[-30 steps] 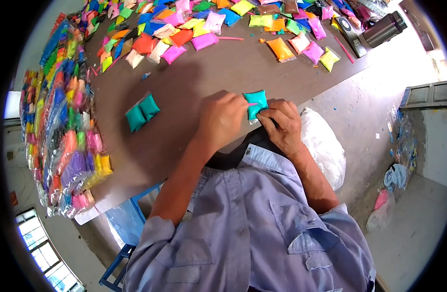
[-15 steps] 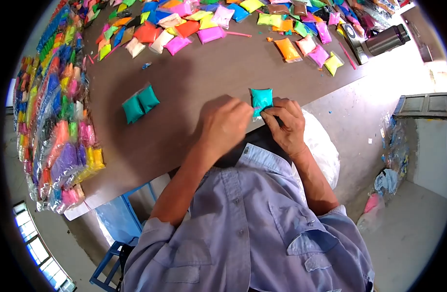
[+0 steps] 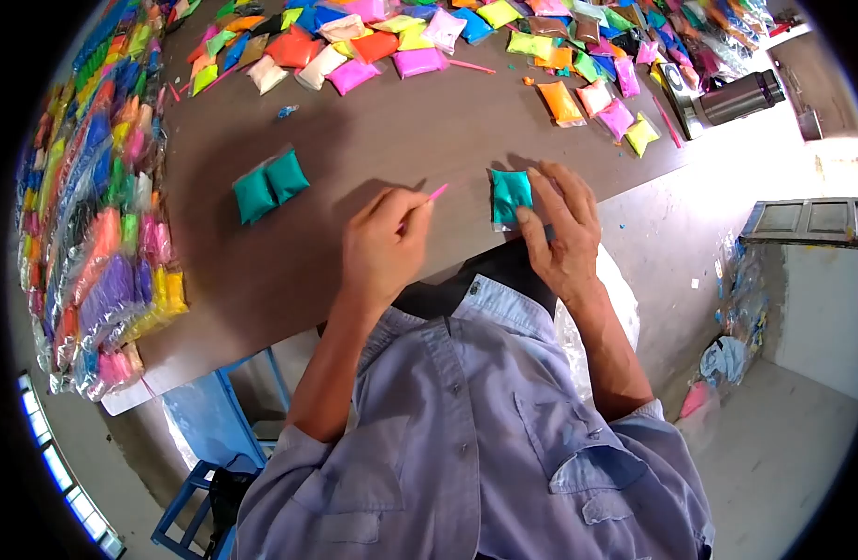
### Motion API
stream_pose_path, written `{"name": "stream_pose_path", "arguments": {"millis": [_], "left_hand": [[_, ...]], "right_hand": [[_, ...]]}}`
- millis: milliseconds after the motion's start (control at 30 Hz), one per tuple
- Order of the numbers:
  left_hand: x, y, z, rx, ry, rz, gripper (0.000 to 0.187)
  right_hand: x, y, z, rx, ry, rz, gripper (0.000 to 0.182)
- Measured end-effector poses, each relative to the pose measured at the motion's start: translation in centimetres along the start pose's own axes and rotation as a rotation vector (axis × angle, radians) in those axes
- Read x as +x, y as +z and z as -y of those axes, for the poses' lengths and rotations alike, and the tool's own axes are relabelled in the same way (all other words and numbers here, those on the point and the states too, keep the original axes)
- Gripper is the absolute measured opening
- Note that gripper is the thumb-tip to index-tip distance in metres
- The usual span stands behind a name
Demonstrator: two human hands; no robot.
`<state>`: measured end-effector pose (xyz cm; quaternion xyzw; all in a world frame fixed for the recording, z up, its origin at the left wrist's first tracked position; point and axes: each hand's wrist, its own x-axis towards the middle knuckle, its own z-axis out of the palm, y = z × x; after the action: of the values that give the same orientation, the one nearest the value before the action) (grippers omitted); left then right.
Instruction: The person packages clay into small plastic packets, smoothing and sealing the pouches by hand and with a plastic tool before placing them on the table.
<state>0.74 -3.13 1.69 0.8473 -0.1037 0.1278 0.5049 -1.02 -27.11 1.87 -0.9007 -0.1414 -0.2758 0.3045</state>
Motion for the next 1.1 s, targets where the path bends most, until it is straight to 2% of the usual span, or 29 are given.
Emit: {"name": "stream_pose_path", "arguments": {"millis": [33,100,133,267,367,433,500,533,567,633,667,700,767,833,900,1100], "left_hand": [[-0.5,-0.6,0.2,-0.003,0.016,-0.063,0.006],[-1.6,-2.0,0.3,0.009,-0.013,-0.078,0.007],[-2.1,-2.6,0.5,0.040,-0.022,-0.107,0.007],[-5.0,-5.4,2.4,0.109,-0.114,-0.149,0.005],[-5.8,-6.9,3.4,0.110,-0.193,-0.197,0.005],[-6.0,-8.3,4.2,0.190,-0.122,-0.301,0.006],[-6.2,-9.5,5.5,0.226,-0.131,-0.324,0.009],[-6.3,-10.1,5.7,0.251,-0.144,-0.353,0.010],[-6.3,-10.6,6.0,0.270,-0.152,-0.384,0.011],[-6.3,-11.0,6.3,0.255,-0.176,-0.402,0.012],[-6.2,-11.0,6.4,0.206,-0.220,-0.419,0.013],[-6.2,-11.0,6.4,0.159,-0.266,-0.434,0.014],[-6.2,-11.0,6.0,0.141,-0.267,-0.419,0.014],[-6.2,-11.1,6.2,0.147,-0.249,-0.410,0.015],[-6.2,-11.2,6.3,0.147,-0.248,-0.417,0.015],[-6.3,-11.2,6.0,0.172,-0.230,-0.400,0.013]], "right_hand": [[0.0,0.0,0.2,-0.001,-0.006,0.004,0.037],[-0.1,-0.1,0.6,-0.136,-0.091,0.332,0.059],[-1.0,0.4,0.5,-0.196,-0.086,0.366,0.072],[-1.6,-0.6,1.5,-0.194,-0.064,0.412,0.080],[-2.8,-1.2,1.2,-0.200,-0.065,0.470,0.079],[-3.3,-1.6,0.9,-0.184,-0.099,0.419,0.075],[-3.0,-2.2,0.8,-0.180,-0.173,0.431,0.066],[-2.5,-2.5,1.5,-0.104,-0.133,0.364,0.051],[-2.3,-2.5,2.1,-0.102,-0.134,0.370,0.051],[-1.5,-2.5,3.5,0.250,0.318,0.272,0.035],[-0.4,-3.1,4.6,0.257,0.453,0.314,0.022],[-0.3,-3.0,4.4,0.247,0.450,0.312,0.022],[0.0,-2.2,3.6,0.710,0.700,0.332,0.022],[0.3,-1.5,3.5,0.757,0.717,0.370,0.026],[0.2,-0.8,3.6,1.066,0.851,0.371,0.030],[-0.5,0.0,4.1,1.202,1.020,0.365,0.030]]}}
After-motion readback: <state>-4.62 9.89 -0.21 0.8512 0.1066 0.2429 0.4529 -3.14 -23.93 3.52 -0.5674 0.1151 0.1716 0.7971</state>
